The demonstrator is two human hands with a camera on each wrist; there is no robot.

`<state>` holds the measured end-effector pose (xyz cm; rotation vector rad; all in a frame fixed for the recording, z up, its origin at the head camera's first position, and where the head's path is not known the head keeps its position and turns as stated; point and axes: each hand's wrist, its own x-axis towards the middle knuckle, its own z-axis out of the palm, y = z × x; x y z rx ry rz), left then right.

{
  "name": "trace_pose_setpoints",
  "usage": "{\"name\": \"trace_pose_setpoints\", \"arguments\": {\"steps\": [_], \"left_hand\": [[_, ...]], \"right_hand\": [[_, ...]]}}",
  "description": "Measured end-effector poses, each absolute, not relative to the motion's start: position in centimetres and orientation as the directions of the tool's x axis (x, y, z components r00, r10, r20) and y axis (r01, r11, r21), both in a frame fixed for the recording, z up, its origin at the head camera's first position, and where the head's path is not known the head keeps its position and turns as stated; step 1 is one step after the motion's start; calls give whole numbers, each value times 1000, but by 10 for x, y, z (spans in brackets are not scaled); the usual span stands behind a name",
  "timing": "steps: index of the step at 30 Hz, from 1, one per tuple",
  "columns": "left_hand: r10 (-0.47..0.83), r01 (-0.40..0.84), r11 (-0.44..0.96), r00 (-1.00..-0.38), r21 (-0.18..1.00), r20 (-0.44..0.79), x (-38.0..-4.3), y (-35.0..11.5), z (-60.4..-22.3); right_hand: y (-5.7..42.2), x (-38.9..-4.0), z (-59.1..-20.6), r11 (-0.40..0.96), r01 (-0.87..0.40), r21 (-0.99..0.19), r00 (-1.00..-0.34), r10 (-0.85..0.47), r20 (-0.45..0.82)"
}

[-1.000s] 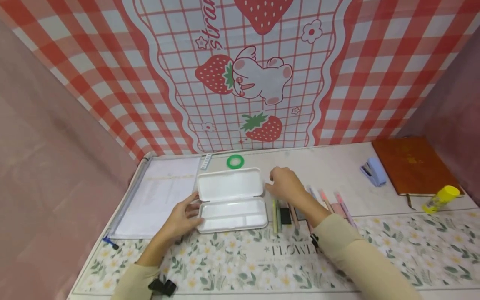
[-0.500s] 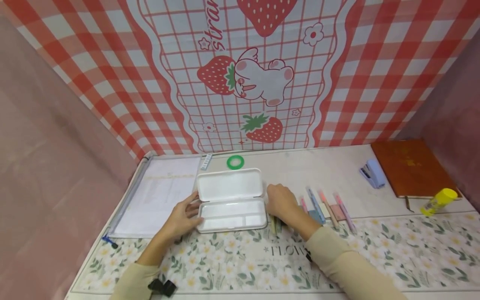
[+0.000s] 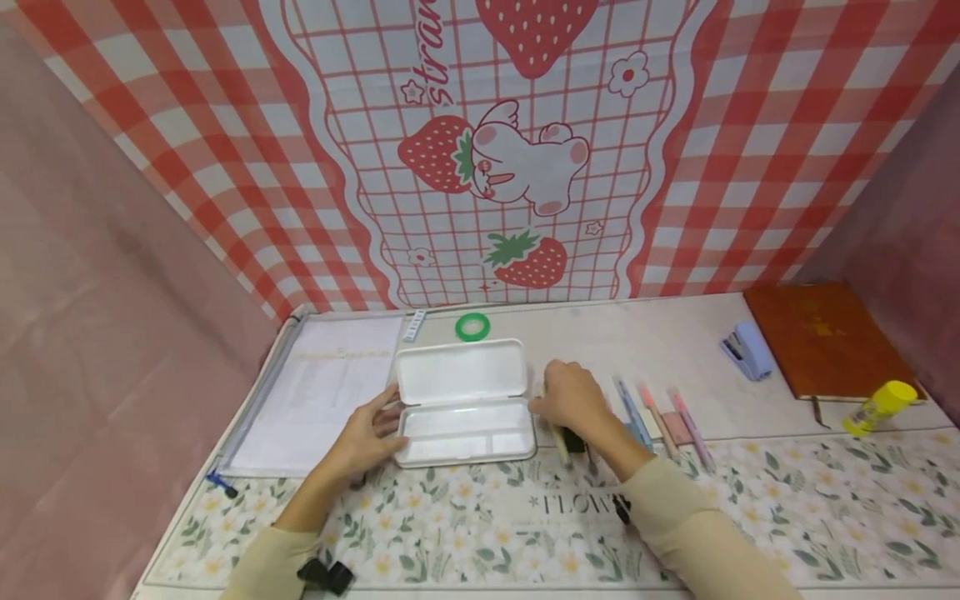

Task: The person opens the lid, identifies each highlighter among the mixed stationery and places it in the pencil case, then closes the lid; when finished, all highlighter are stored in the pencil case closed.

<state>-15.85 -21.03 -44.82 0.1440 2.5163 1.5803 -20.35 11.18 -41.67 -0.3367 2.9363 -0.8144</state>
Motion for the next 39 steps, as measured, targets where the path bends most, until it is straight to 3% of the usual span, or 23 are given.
{"name": "trace_pose_setpoints", "arguments": {"steps": [7,12,17,27,39], "left_hand": [[178,1,427,-980,904,-83,-151,-206,-433],[167,2,436,-983,900,-79,-158,-212,-452],[167,3,442,-983,897,-79,-163,-217,-462],[175,-14,398,-980,917,-91,-164,-220,-465],[168,-51,380,-978,923,-123,-167,-218,-462]], "right_hand": [[122,-208,-367,800,-271,-534,-954,-295,43],[118,-214,-353,795,-339,-504,-930,-365,49],[98,-220,-351,783,-407,-470,-893,-450,24],[27,-223,-366,690,-633,-351,-761,-638,118],[-30,-221,-381,669,-684,-291,-709,-703,53]]}}
